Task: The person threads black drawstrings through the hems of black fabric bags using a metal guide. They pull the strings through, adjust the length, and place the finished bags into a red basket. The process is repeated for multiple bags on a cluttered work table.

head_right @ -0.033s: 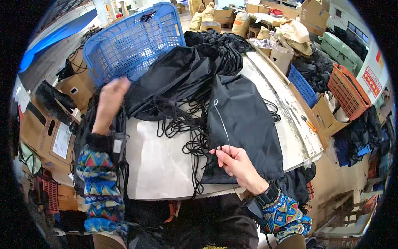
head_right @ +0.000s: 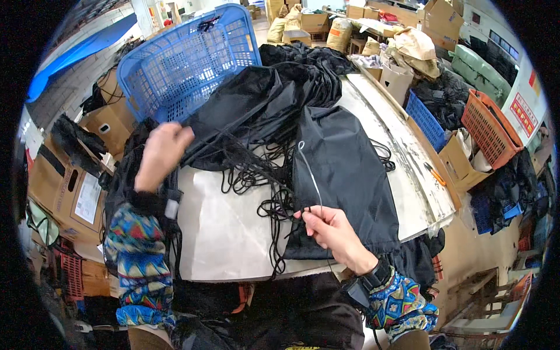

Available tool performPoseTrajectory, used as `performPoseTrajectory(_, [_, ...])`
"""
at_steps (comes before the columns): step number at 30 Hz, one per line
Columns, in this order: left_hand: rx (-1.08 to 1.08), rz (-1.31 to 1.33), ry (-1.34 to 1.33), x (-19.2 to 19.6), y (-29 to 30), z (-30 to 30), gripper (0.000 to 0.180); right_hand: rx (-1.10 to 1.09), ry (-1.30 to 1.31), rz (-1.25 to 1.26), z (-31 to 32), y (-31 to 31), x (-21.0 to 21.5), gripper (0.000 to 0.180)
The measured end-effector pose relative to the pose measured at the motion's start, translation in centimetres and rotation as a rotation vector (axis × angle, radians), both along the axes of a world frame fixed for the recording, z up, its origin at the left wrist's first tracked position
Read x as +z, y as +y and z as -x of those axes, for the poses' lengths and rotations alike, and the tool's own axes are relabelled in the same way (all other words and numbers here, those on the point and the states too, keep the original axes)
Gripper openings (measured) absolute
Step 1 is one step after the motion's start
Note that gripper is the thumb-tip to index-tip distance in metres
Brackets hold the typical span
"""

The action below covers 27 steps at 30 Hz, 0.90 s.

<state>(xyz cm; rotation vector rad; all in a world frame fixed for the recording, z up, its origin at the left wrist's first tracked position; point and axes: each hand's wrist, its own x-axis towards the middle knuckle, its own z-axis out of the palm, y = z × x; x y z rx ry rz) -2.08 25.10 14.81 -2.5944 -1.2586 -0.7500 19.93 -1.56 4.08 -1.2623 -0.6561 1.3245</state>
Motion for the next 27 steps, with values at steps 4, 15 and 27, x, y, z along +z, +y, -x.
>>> performPoseTrajectory(4, [-0.611,0.830,-0.291,-7.0,-10.1,-5.4,0.051,-0.032,-0.065,0.044,0.1,-0.4,-0.7,0.020])
performPoseTrajectory(15, [-0.272,0.676,-0.887,-8.0,-1.3,-0.2,0.015,-0.046,-0.183,0.046,-0.9,-1.6,-0.7,0.033])
performPoseTrajectory(27, [-0.326,0.323,-0.503,-17.0,5.1,-11.0,0.018,-0.257,-1.361,0.313,-11.1,-10.6,-5.5,0.032])
